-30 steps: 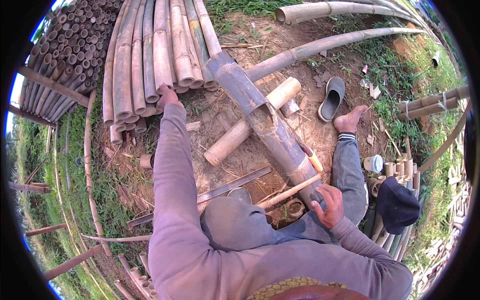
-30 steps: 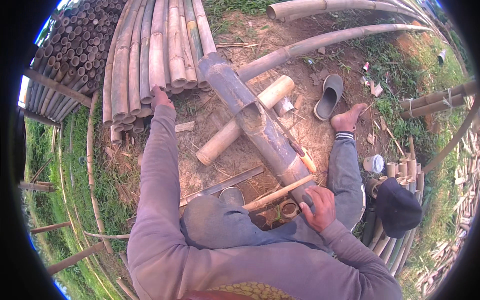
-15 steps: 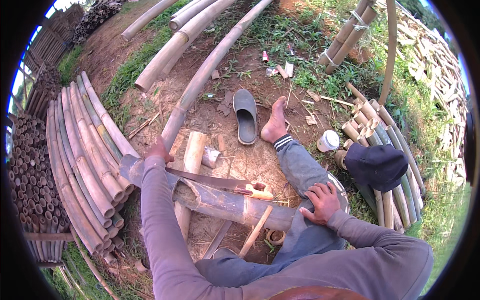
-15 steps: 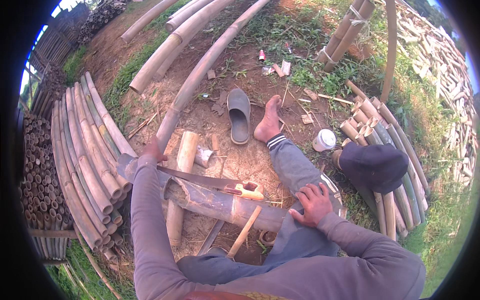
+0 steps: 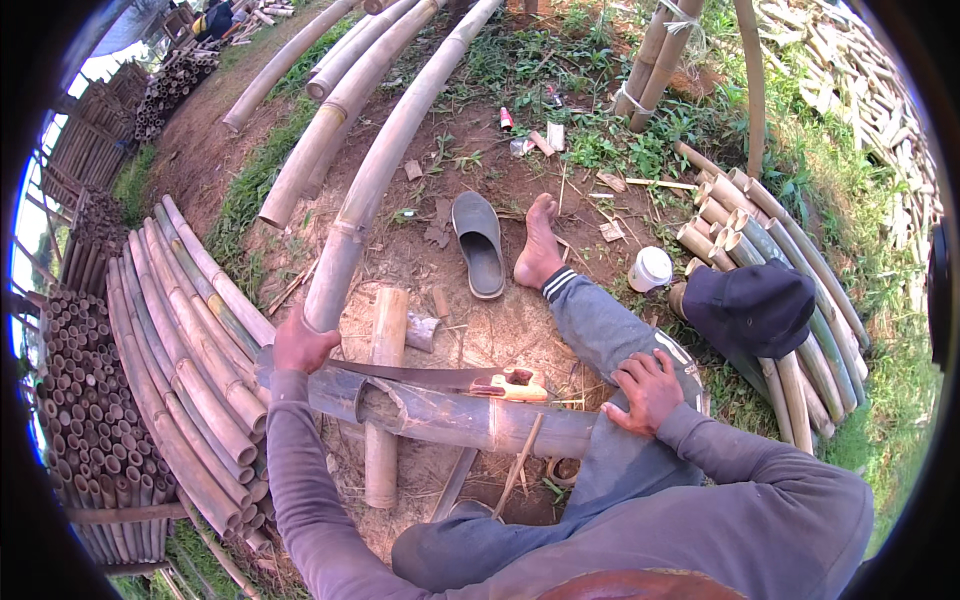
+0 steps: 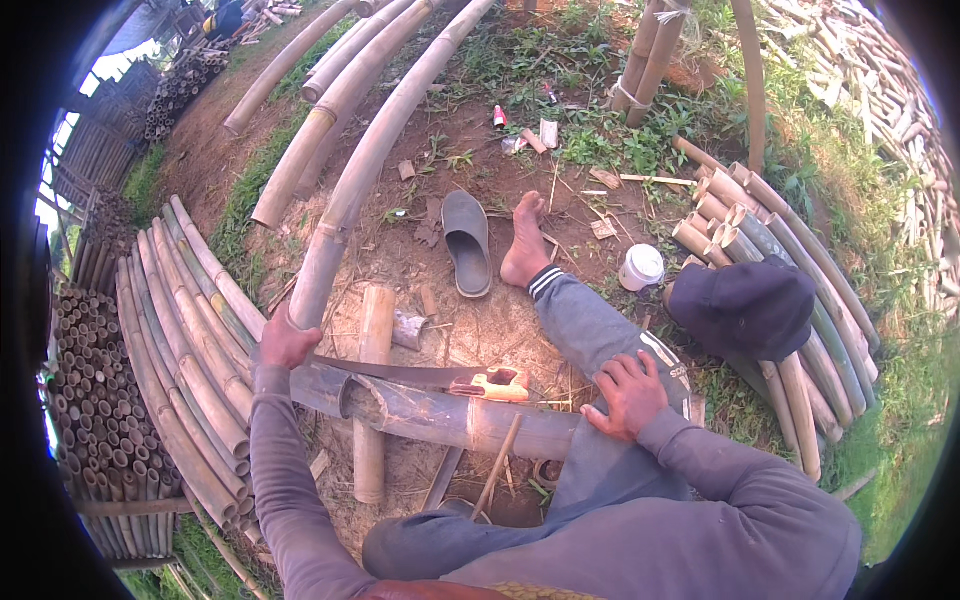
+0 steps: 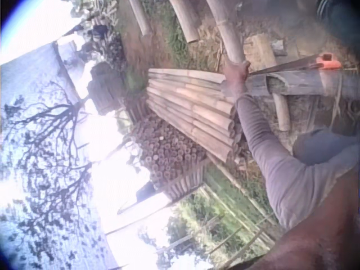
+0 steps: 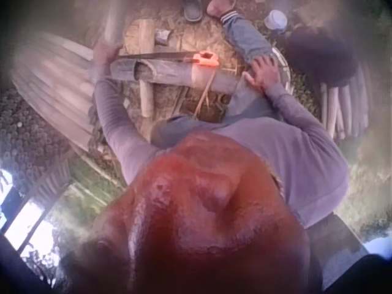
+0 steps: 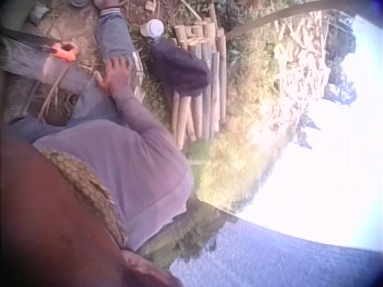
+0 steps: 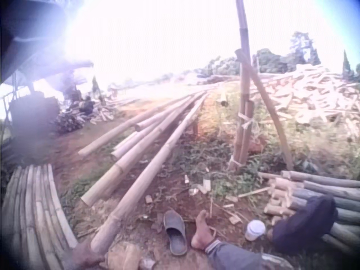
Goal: The person sits on the ground and uses a hand saw to cut long bamboo poles into shorter sections. They repeatedly position the bamboo on a makeshift stand, saw through it, and move the cut pieces aside.
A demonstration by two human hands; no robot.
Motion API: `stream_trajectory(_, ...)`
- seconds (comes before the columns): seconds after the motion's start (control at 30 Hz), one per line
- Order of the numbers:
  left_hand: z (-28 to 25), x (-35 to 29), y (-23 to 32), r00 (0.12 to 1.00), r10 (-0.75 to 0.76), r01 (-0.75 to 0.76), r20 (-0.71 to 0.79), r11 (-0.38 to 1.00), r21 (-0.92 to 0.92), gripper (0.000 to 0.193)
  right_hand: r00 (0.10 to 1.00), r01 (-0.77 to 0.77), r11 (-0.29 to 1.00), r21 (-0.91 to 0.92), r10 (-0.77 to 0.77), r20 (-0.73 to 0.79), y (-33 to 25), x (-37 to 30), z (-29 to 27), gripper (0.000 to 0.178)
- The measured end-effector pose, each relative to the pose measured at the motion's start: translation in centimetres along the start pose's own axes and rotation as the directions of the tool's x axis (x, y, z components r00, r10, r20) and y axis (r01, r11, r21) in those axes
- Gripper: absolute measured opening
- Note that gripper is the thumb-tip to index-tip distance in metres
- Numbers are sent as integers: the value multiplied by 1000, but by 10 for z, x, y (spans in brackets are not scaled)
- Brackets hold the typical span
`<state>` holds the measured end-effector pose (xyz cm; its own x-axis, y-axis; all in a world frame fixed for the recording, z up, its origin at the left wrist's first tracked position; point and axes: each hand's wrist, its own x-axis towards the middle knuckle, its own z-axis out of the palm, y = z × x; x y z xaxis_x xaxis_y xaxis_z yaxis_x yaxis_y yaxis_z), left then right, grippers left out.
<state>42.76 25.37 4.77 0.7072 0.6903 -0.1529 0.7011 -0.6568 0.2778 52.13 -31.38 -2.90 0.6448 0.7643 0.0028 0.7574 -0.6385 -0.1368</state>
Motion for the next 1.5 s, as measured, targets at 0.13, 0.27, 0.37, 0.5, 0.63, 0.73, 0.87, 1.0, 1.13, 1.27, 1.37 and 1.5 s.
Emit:
stream_trajectory(0.13, 11, -78, -4, 999, 28, -26, -38, 997, 70, 65, 999, -23, 999, 45, 25, -46, -3, 1, -7, 49)
stream_trajectory(0.27, 16, -204, -78, 987, 10, 18, -161, 985, 170, 70, 998, -24, 997, 77, 29, -59, 7, -6, -3, 45)
stream_trajectory(0.37, 28, -335, -162, 935, -112, 222, -338, 925, 308, 79, 998, -58, 991, 123, 58, 8, -11, 18, -7, 44)
stream_trajectory(0.5, 41, -511, -262, 811, -197, 483, -552, 757, 440, 75, 993, -68, 776, 627, 114, -33, -70, 122, -8, 61)
stream_trajectory(0.63, 18, -637, -320, 703, -352, 679, -618, 589, 438, 77, 925, -259, -382, 887, 168, 342, -143, 241, -39, 105)
stream_trajectory(0.73, 13, -703, -350, 479, -444, 868, -757, 369, 333, 84, 973, -160, -730, 665, -2, 232, -228, 272, -39, 85)
stream_trajectory(0.87, 78, -724, -390, -280, -656, 859, -701, 156, -488, 83, 908, -269, -728, 631, 28, 419, -353, 197, -39, 59)
stream_trajectory(1.0, 143, -528, -211, 694, -714, -449, -94, -327, -831, 88, 739, -664, -516, 541, -343, 580, -450, 91, -27, 75)
stream_trajectory(1.13, 85, -455, -239, 400, -862, -733, -312, -97, -673, 70, 478, -143, 427, 893, -760, 440, -440, 43, 8, 61)
stream_trajectory(1.27, 94, -528, -374, 319, -946, -639, -58, -170, -751, 60, 450, 551, 547, 630, -830, 328, -321, 43, 37, 61)
stream_trajectory(1.37, 106, -573, -449, 150, -985, -590, 81, -155, -792, 61, 472, 756, 564, 332, -821, 321, -236, 37, 45, 65)
stream_trajectory(1.5, 129, -593, -476, 118, -968, -636, 222, -246, -732, 61, 449, 788, 557, 261, -811, 375, -193, 24, 55, 66)
